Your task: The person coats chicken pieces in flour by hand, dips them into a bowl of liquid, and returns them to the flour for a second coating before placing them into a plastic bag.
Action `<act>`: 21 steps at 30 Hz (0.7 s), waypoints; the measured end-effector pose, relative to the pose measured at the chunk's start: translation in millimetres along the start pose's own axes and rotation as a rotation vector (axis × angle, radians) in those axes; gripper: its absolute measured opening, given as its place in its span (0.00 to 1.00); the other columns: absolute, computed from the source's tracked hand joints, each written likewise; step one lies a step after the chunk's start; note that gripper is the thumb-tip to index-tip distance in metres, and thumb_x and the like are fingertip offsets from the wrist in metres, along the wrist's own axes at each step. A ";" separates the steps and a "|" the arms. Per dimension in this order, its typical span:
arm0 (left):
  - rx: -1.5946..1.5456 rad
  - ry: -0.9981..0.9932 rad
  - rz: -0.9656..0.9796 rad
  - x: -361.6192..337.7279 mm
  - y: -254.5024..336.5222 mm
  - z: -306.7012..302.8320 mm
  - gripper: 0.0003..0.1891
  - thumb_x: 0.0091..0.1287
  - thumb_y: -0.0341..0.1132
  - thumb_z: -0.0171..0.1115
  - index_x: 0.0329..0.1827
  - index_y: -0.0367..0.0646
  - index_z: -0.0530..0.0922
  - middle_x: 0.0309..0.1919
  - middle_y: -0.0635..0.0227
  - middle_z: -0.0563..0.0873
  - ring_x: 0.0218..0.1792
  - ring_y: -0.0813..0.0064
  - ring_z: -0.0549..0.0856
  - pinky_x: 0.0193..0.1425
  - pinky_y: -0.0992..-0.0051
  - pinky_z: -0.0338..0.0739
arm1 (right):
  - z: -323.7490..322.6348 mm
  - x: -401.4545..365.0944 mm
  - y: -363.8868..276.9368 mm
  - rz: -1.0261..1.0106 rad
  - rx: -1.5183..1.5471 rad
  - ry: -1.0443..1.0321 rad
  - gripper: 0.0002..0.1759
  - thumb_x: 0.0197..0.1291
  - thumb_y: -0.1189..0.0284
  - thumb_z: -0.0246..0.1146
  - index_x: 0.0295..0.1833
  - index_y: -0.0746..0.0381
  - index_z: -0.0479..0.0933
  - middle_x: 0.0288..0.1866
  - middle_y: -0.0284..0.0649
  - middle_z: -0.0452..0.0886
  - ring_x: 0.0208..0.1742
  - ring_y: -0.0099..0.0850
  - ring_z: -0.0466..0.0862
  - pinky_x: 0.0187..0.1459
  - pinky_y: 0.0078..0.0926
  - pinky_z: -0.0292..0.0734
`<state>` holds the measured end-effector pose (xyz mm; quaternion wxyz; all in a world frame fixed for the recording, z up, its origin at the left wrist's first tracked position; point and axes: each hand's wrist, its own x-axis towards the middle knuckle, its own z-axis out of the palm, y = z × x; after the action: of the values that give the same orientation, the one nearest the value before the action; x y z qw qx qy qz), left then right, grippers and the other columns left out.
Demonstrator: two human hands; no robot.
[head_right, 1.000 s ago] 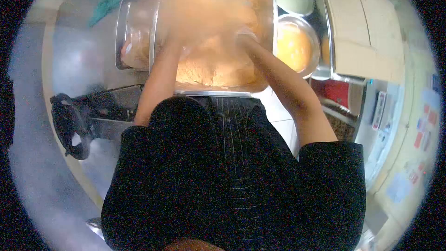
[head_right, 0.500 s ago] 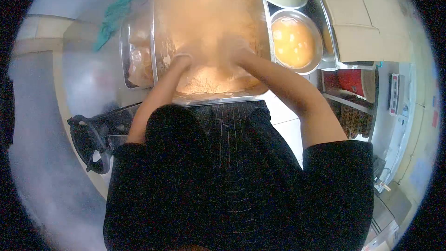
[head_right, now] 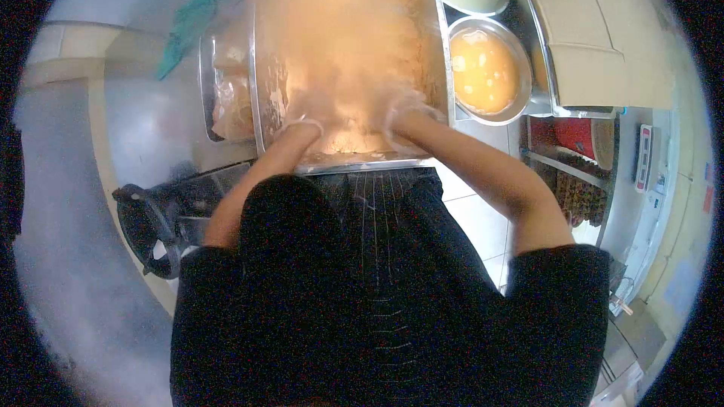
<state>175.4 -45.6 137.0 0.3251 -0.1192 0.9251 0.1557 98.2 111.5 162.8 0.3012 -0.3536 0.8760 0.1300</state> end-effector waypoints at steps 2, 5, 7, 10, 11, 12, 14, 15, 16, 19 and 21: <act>-0.040 0.134 0.067 40.8 -11.3 18.4 0.54 0.54 0.49 0.68 0.79 0.50 0.44 0.75 0.44 0.49 0.73 0.49 0.62 0.75 0.56 0.57 | 119.7 94.5 36.6 -0.128 -0.164 0.510 0.34 0.59 0.67 0.61 0.71 0.58 0.62 0.55 0.50 0.79 0.46 0.45 0.83 0.45 0.31 0.81; -0.032 0.214 0.129 35.7 -10.2 -10.4 0.47 0.56 0.45 0.66 0.78 0.49 0.51 0.74 0.48 0.58 0.72 0.56 0.65 0.76 0.59 0.55 | 43.5 92.4 12.7 -0.235 -0.536 0.194 0.21 0.58 0.73 0.60 0.58 0.61 0.75 0.41 0.47 0.84 0.37 0.45 0.85 0.36 0.31 0.82; -0.296 0.055 -0.012 17.8 -4.6 -30.0 0.33 0.57 0.40 0.64 0.69 0.48 0.69 0.72 0.50 0.63 0.72 0.58 0.65 0.76 0.67 0.54 | 65.8 116.5 32.7 -0.200 0.109 0.455 0.11 0.57 0.72 0.61 0.45 0.62 0.80 0.29 0.47 0.84 0.32 0.47 0.85 0.33 0.32 0.81; -0.150 -0.082 0.216 7.6 -28.3 -37.6 0.20 0.55 0.37 0.65 0.53 0.47 0.82 0.70 0.53 0.68 0.68 0.61 0.71 0.72 0.72 0.63 | 5.2 68.2 29.4 -0.422 -0.453 -0.111 0.14 0.60 0.65 0.60 0.46 0.62 0.79 0.35 0.50 0.83 0.39 0.44 0.84 0.39 0.32 0.80; -0.152 -0.078 0.216 11.8 -34.3 -41.4 0.20 0.55 0.37 0.65 0.53 0.47 0.82 0.70 0.53 0.68 0.68 0.61 0.71 0.72 0.72 0.63 | -8.7 48.1 32.3 -0.360 -0.304 -0.068 0.14 0.61 0.65 0.59 0.47 0.62 0.79 0.37 0.50 0.83 0.40 0.43 0.84 0.40 0.32 0.80; 0.165 -0.111 0.476 21.0 -40.4 -44.4 0.16 0.53 0.35 0.64 0.46 0.46 0.84 0.67 0.53 0.72 0.64 0.60 0.74 0.70 0.71 0.66 | -19.1 39.0 37.6 -0.305 -0.206 -0.024 0.14 0.62 0.64 0.58 0.47 0.61 0.79 0.38 0.49 0.83 0.41 0.43 0.83 0.41 0.32 0.79; 0.373 -0.116 0.765 107.4 -79.9 -11.7 0.13 0.56 0.31 0.61 0.46 0.43 0.83 0.56 0.53 0.80 0.53 0.58 0.81 0.66 0.65 0.71 | -26.6 64.8 51.7 -0.255 -0.138 0.094 0.15 0.64 0.63 0.56 0.49 0.61 0.79 0.40 0.49 0.82 0.44 0.41 0.83 0.44 0.33 0.79; 0.056 -0.210 0.440 76.8 -58.3 -42.6 0.14 0.58 0.32 0.61 0.47 0.43 0.81 0.54 0.52 0.81 0.52 0.58 0.81 0.66 0.64 0.71 | -25.1 88.2 57.5 -0.223 -0.131 0.131 0.16 0.65 0.63 0.55 0.49 0.61 0.78 0.41 0.49 0.82 0.45 0.40 0.82 0.45 0.33 0.78; -0.491 -0.194 0.074 42.7 -34.5 -76.5 0.14 0.60 0.33 0.61 0.49 0.43 0.80 0.52 0.50 0.81 0.50 0.59 0.81 0.65 0.64 0.71 | -18.2 116.0 59.5 -0.201 -0.127 0.158 0.16 0.66 0.62 0.54 0.50 0.61 0.78 0.42 0.49 0.82 0.46 0.40 0.82 0.46 0.33 0.78; -0.614 0.063 -0.219 66.0 -24.5 -79.7 0.19 0.61 0.37 0.62 0.55 0.44 0.76 0.54 0.46 0.77 0.53 0.58 0.79 0.65 0.63 0.71 | 15.1 181.7 36.0 -0.182 -0.101 0.275 0.18 0.68 0.61 0.52 0.51 0.61 0.78 0.46 0.49 0.81 0.50 0.38 0.81 0.50 0.34 0.77; -0.414 0.010 -0.096 81.4 -34.7 -70.4 0.24 0.61 0.39 0.63 0.60 0.45 0.73 0.58 0.43 0.73 0.57 0.56 0.77 0.65 0.63 0.72 | 22.3 185.3 21.6 -0.246 -0.011 0.290 0.19 0.70 0.60 0.50 0.52 0.61 0.77 0.48 0.48 0.81 0.53 0.36 0.80 0.52 0.34 0.77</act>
<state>85.0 -113.1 129.8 0.2962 -0.2279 0.8683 0.3261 -12.5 36.6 30.8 0.1835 -0.4747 0.8596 0.0448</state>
